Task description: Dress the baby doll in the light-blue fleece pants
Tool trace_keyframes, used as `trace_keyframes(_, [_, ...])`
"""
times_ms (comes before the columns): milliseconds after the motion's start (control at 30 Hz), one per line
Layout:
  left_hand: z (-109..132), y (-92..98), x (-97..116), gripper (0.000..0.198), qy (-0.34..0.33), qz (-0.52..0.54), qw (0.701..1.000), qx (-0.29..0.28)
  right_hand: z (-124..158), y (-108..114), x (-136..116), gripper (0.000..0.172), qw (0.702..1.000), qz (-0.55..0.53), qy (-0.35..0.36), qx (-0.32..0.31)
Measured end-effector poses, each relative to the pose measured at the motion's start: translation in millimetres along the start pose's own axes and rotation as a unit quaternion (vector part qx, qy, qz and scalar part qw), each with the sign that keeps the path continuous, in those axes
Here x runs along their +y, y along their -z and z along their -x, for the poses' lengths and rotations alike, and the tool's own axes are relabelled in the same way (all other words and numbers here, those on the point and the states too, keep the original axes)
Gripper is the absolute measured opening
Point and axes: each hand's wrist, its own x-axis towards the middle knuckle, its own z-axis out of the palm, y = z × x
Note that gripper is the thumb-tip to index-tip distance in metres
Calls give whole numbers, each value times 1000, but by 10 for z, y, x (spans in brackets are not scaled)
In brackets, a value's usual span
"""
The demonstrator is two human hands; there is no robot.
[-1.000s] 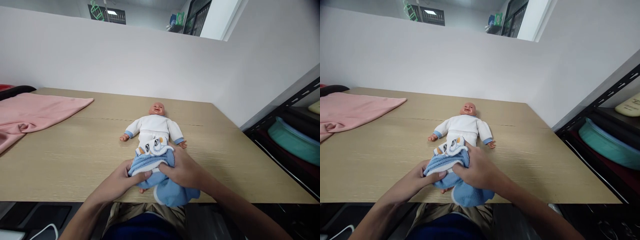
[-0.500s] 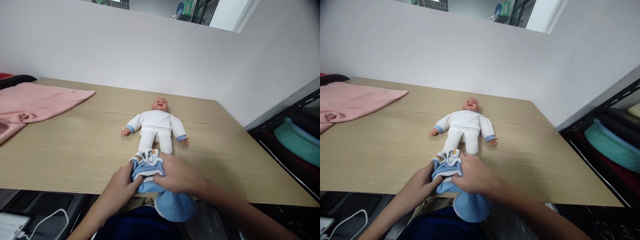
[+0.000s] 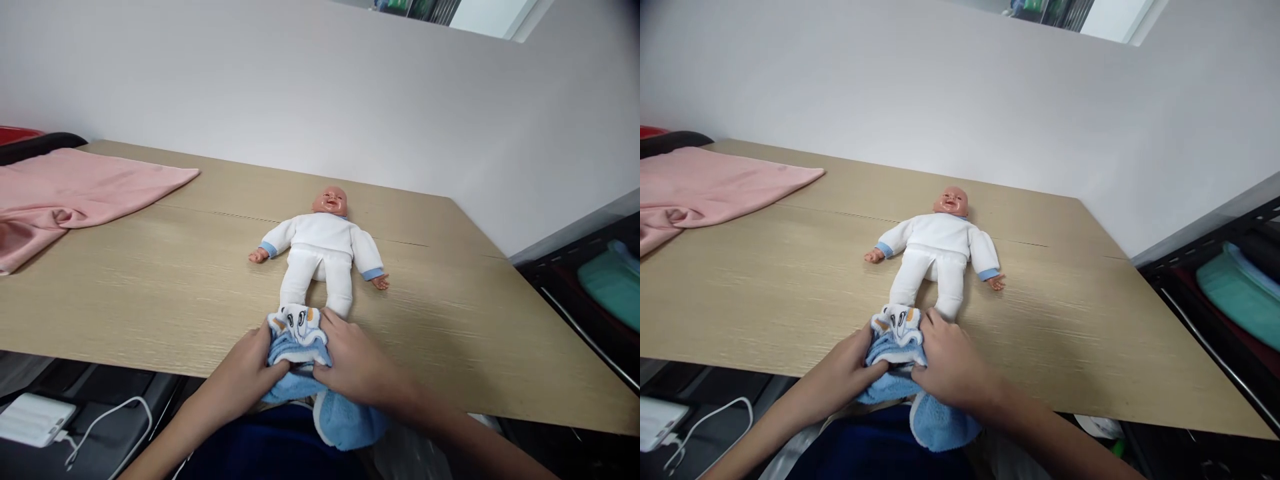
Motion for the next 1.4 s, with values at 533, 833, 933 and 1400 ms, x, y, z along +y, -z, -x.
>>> trace_keyframes(533, [-181,-86,-137,44,-61,150,982,99,-83,-66,59,64,986,-149,-6,81])
trace_keyframes(833, [-237,36,-135,43,-119,165,976,79,-81,-67,129,72,983,-147,6,108])
trace_keyframes(933, [-227,65,-197,47,-131,187,972,59,-87,-45,151,64,982,-138,40,125])
trace_keyframes(1400, [-305,288,-285,67,-122,209,970,-25,-192,-34,279,17,978,-35,110,171])
